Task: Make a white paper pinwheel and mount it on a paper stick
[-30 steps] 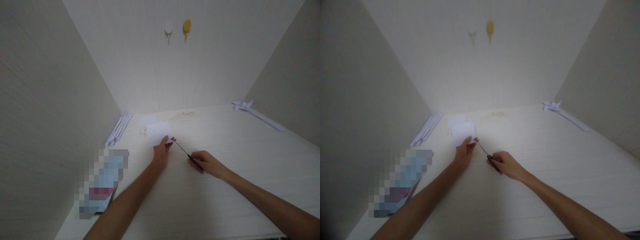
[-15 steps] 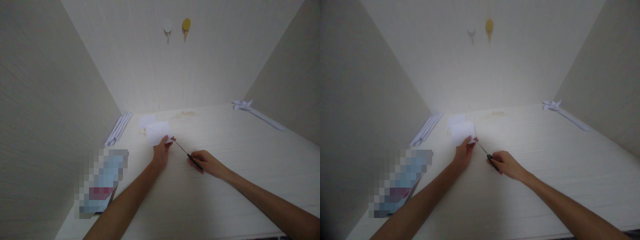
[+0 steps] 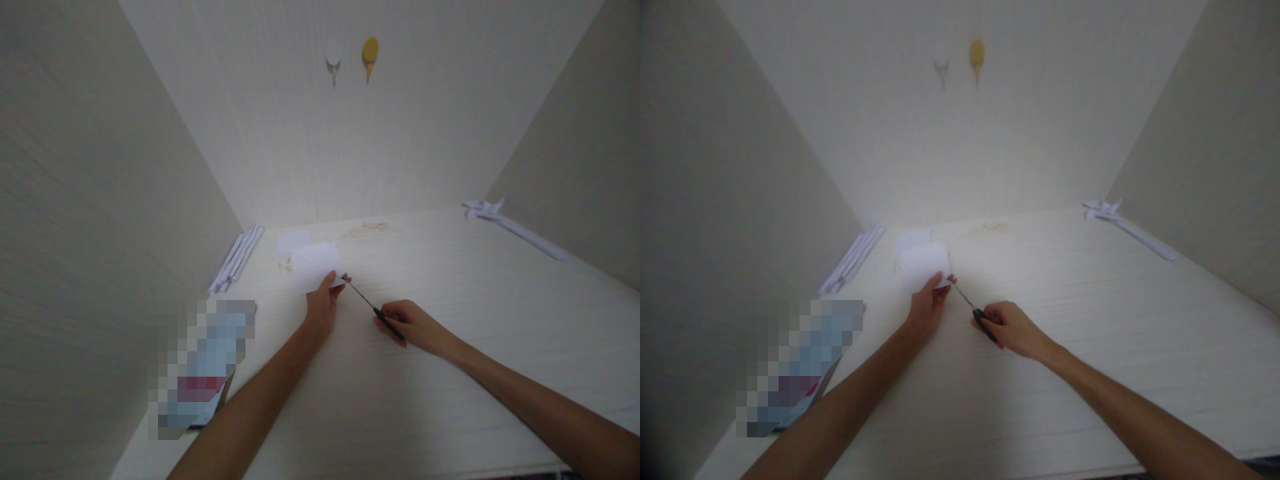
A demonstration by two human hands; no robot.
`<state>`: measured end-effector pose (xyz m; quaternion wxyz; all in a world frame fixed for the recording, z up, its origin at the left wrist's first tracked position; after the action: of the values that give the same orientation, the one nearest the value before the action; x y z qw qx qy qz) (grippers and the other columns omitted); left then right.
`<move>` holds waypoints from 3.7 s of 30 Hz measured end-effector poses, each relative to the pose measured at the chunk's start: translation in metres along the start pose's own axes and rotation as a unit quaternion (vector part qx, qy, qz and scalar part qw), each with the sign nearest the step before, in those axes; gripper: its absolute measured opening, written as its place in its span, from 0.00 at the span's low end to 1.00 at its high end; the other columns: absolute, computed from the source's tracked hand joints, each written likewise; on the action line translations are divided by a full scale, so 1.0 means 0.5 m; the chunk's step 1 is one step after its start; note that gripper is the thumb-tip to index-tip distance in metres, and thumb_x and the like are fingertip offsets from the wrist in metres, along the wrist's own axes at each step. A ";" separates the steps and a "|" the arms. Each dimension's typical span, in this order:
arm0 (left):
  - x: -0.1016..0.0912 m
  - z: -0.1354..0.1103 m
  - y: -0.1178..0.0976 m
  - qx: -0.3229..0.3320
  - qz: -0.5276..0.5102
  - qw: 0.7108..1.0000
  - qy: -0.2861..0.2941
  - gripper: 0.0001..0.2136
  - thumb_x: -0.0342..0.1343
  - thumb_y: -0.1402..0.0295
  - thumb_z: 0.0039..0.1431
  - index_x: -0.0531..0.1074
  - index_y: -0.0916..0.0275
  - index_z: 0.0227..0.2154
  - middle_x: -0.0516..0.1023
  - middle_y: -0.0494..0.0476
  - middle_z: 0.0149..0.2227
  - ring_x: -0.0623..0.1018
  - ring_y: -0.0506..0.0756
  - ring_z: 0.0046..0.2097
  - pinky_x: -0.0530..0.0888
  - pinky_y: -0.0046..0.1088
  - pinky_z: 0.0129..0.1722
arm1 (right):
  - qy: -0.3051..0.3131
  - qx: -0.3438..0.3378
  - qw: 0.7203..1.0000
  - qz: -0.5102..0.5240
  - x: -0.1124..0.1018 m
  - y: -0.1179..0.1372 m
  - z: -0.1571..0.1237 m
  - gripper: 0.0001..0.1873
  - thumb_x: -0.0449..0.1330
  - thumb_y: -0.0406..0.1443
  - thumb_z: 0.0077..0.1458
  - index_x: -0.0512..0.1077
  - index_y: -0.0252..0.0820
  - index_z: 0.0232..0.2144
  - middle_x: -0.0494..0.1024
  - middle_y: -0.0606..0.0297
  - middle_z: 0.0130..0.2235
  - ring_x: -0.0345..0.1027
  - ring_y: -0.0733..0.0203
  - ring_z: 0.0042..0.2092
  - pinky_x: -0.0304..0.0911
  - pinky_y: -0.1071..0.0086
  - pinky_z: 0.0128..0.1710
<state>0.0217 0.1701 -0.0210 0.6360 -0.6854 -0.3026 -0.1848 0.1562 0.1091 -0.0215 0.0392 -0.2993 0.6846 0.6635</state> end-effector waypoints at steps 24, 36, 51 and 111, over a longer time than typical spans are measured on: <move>-0.001 -0.001 -0.001 0.003 0.005 1.000 0.000 0.08 0.57 0.76 0.39 0.67 0.67 0.26 0.74 0.51 0.22 0.75 0.49 0.23 0.70 0.22 0.25 | 0.005 0.004 1.000 -0.012 0.002 -0.003 0.002 0.18 0.52 0.45 0.48 0.59 0.40 0.16 0.60 0.72 0.12 0.53 0.70 0.15 0.48 0.75 0.15; -0.002 0.000 -0.003 0.012 -0.002 1.000 0.000 0.07 0.58 0.75 0.39 0.67 0.67 0.25 0.74 0.52 0.22 0.75 0.49 0.24 0.71 0.23 0.27 | 0.009 0.001 1.000 -0.011 0.003 -0.011 0.004 0.17 0.51 0.45 0.49 0.60 0.40 0.17 0.60 0.72 0.12 0.53 0.70 0.16 0.47 0.76 0.15; -0.004 0.001 -0.004 0.017 -0.005 1.000 -0.008 0.07 0.58 0.76 0.38 0.67 0.66 0.24 0.74 0.51 0.22 0.75 0.49 0.23 0.72 0.23 0.26 | 0.012 0.005 1.000 -0.022 0.003 -0.009 0.004 0.18 0.51 0.46 0.49 0.59 0.40 0.16 0.59 0.72 0.12 0.52 0.70 0.16 0.46 0.75 0.16; -0.001 0.002 -0.005 0.010 0.010 1.000 0.001 0.06 0.58 0.75 0.39 0.69 0.66 0.25 0.74 0.51 0.23 0.75 0.49 0.25 0.70 0.22 0.27 | -0.044 0.004 0.994 0.105 -0.022 0.001 0.012 0.21 0.53 0.50 0.44 0.58 0.40 0.16 0.61 0.71 0.13 0.51 0.71 0.17 0.47 0.75 0.17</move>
<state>0.0197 0.1711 -0.0196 0.6449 -0.6816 -0.2973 -0.1763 0.1630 0.1184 -0.0166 0.0007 -0.1967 0.7127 0.6734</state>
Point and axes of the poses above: each hand's wrist, its own z-axis towards the middle knuckle, its own x-axis out of the palm, y = z × x, the point moved 9 cm from there along z, towards the middle knuckle
